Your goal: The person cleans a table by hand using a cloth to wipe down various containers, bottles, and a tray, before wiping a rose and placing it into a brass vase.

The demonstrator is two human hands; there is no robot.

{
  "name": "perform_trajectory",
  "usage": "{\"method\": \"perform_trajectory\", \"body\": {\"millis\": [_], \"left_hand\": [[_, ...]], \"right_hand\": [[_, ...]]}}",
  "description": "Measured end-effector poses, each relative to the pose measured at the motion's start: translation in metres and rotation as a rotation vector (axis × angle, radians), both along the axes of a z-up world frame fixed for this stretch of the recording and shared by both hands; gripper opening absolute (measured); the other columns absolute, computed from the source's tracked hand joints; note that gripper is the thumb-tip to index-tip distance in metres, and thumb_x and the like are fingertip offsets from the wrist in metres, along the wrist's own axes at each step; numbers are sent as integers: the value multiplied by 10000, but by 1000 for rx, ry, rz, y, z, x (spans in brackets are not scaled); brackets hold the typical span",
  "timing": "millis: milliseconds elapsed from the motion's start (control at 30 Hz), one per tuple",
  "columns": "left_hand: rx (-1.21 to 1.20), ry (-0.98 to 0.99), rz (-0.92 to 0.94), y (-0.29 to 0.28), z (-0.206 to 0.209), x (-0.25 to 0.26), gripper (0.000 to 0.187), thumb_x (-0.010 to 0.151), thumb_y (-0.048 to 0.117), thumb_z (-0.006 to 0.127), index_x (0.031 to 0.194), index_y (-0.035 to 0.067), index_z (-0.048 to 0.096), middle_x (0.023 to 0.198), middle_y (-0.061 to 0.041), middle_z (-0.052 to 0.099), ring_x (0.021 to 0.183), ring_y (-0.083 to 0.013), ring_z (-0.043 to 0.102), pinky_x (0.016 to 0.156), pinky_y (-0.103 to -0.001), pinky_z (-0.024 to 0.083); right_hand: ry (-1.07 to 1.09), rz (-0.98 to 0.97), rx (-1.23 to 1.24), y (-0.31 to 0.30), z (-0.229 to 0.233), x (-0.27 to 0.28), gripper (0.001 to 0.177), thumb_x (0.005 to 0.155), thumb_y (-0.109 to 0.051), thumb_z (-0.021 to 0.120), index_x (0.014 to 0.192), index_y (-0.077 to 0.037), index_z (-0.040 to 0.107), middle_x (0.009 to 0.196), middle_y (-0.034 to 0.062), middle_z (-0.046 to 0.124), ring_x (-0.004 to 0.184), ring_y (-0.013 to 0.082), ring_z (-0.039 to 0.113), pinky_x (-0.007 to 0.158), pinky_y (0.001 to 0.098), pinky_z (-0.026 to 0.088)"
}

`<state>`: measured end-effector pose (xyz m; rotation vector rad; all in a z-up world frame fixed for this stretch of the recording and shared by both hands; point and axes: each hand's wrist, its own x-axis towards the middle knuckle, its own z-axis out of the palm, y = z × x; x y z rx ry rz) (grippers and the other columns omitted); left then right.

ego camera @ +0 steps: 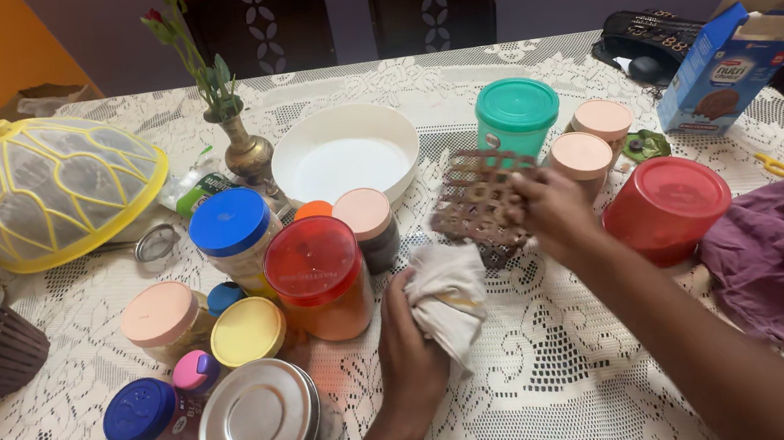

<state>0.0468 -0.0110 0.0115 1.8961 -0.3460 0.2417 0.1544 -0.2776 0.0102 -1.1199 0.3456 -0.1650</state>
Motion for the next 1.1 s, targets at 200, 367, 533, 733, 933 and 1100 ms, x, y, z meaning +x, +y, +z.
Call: {"method": "perform_trajectory", "body": {"millis": [200, 367, 533, 733, 933, 1100], "left_hand": [[116, 48, -18, 4, 6, -2, 675, 834, 276, 784, 1374, 58, 443, 1345, -211, 555, 1267, -385, 551, 1027, -472, 454], [151, 50, -66, 4, 7, 1, 561, 846, 147, 710, 1346, 32, 484, 1360, -197, 567, 1277, -390, 547, 1056, -470, 437], [354, -119, -134, -4, -8, 4, 639, 724, -55, 588, 1354, -13, 483, 1439, -235, 503, 1394, -414, 419, 1144, -508, 307], [567, -219, -201, -7, 0, 9, 792, 712, -71, 603, 1473, -42, 388, 1544, -260, 406, 1483, -456, 304, 1192, -555, 221], [919, -174, -260, -31, 4, 29, 930, 724, 99, 700, 1552, -19, 294, 1573, -272, 340, 1440, -501, 284, 1134, -662, 214], [1090, -185, -169, -31, -6, 39, 602, 959, 192, 488, 1520, 2, 378, 1564, -203, 412, 1400, -398, 422, 1120, -657, 293]], "right_hand": [[123, -60, -47, 50, -22, 44, 366, 965, 89, 466, 1329, 53, 448, 1166, 182, 597, 960, 247, 669, 864, 384, 625], [96, 328, -91, 49, -16, 16, 629, 834, 228, 460, 1398, -48, 437, 1346, 143, 582, 1105, 192, 671, 955, 388, 591], [144, 416, -199, 33, -12, 14, 515, 849, 160, 568, 1345, 24, 536, 1270, 115, 644, 1184, 248, 652, 964, 407, 565], [-172, 394, -1575, 42, -15, -22, 391, 892, -220, 705, 1272, -130, 679, 1276, 114, 671, 1231, 303, 598, 1022, 526, 461], [-253, 434, -1884, 39, 4, -29, 382, 842, -323, 700, 1187, -158, 685, 1216, 121, 586, 1175, 316, 526, 944, 512, 420], [-207, 579, -1774, 30, 29, -49, 211, 824, -325, 740, 874, -122, 711, 1139, 72, 587, 1110, 271, 545, 889, 455, 443]]}}
